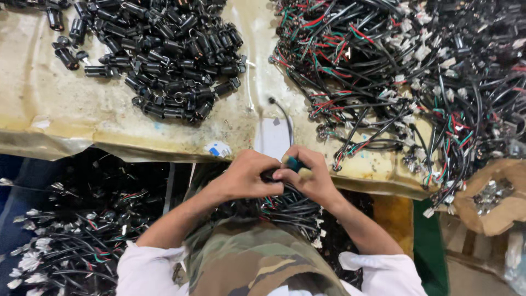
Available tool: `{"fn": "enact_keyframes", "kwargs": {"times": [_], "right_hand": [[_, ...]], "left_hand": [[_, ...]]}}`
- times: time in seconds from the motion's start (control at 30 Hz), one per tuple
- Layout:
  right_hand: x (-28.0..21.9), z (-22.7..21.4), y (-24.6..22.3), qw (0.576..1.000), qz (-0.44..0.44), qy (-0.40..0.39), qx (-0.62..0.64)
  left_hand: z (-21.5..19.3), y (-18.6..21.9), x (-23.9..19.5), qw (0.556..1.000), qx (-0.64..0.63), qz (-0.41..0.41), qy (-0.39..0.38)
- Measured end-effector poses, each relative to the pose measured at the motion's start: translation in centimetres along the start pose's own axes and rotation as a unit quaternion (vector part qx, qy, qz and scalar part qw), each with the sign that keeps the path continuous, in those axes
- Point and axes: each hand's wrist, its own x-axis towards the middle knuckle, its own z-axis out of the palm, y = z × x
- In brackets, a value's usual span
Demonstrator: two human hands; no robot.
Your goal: The person repeatedly picks up black cylindrical components and wire harnesses from piles on a table, uses pliers to strip or adjust wires, and connects the components to the wires. The person works continuously, handling items one at a time and placing finished assemblies back on the table.
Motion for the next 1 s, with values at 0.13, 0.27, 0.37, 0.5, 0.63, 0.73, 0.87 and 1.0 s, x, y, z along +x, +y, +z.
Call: {"fn": "enact_keyframes", "kwargs": {"times": [0.13,0.27,0.37,0.5,0.63,0.73,0.87,1.0], "right_hand": [[-3.3,0.9,-0.2,0.663,0.207,0.097,0.713],[-6.6,1.3,-0.8,0.743,-0.024,-0.030,0.668],[-7.5,2.6,-0.1,0.723,0.034,-0.020,0.690],[-8.3,4.6,1.6,0.823,-0.015,0.057,0.565],[-7.7,3.7,4.4,0.806,-0.053,0.239,0.539],[-6.8,-0.4,8.9,0.906,0.082,0.414,0.048],[-5.7,-5.6,16.4,0.846,0.148,0.283,-0.426],[-1.4,-5.4,21.4,0.872,0.123,0.231,-0.413]], "left_hand": [[3.0,1.7,-1.8,0.996,0.021,0.011,0.083],[6.5,3.3,-4.4,0.997,0.034,0.049,0.058],[7.5,3.2,-4.9,0.998,0.006,0.029,0.050],[6.6,2.5,-2.8,0.998,-0.009,0.029,0.052],[2.2,3.3,-1.2,0.986,0.149,0.068,0.025],[-1.6,4.0,-3.1,0.997,-0.021,0.061,-0.033],[-3.0,3.4,-5.3,0.985,-0.164,0.007,-0.046],[-1.1,2.7,-5.2,0.991,-0.121,-0.041,-0.034]]}}
